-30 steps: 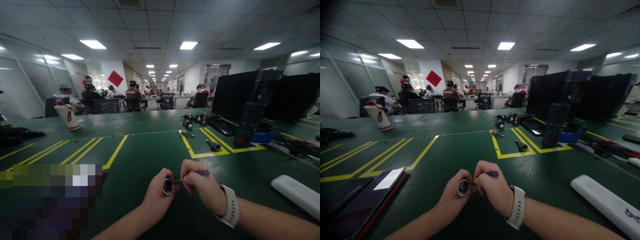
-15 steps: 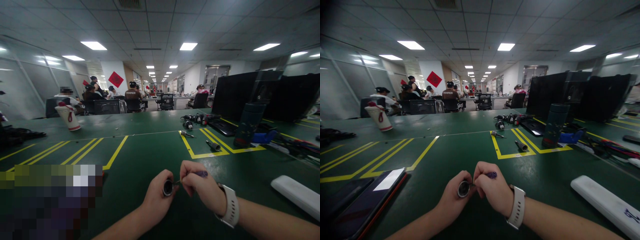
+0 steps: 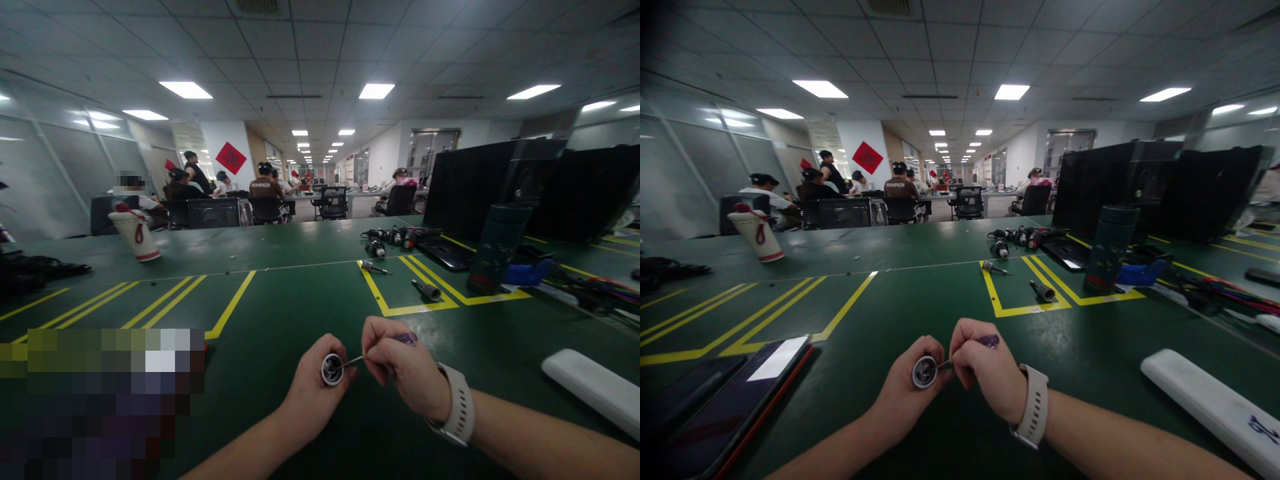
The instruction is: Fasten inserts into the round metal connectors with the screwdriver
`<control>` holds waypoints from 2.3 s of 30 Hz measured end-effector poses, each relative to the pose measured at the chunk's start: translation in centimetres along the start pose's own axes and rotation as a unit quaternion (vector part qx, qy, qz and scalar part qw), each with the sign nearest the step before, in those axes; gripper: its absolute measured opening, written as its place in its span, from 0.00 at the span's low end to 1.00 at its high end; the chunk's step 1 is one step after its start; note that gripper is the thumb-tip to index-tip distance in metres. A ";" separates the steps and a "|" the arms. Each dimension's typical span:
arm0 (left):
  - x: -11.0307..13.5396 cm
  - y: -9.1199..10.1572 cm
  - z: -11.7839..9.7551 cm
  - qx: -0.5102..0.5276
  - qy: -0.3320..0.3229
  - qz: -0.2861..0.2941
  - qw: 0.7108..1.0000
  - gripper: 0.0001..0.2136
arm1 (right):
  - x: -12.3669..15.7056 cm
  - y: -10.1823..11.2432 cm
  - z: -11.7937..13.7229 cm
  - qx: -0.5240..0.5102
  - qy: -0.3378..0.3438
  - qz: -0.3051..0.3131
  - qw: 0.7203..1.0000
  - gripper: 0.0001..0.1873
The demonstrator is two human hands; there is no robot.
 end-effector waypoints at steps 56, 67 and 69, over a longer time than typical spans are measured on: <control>0.3 -0.4 0.1 -0.148 -0.052 0.084 0.984 0.03 | 0.0 -0.3 1.3 0.043 -0.037 0.040 0.998 0.04; -0.3 0.0 -0.4 -0.037 -0.007 0.014 0.999 0.09 | -0.8 -0.3 -1.3 -0.061 -0.049 -0.063 0.995 0.03; -0.3 0.0 -0.4 -0.034 -0.003 0.010 0.999 0.09 | -0.7 -0.3 -1.3 -0.065 -0.046 -0.068 0.994 0.03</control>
Point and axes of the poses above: each hand's wrist, its own x-axis away from the middle knuckle, its own y-axis out of the back of the hand, z = x × y, the point moved 1 cm from there along -x, towards the middle knuckle, and after that the axes turned 1 degree about -y, right-handed, at the moved point
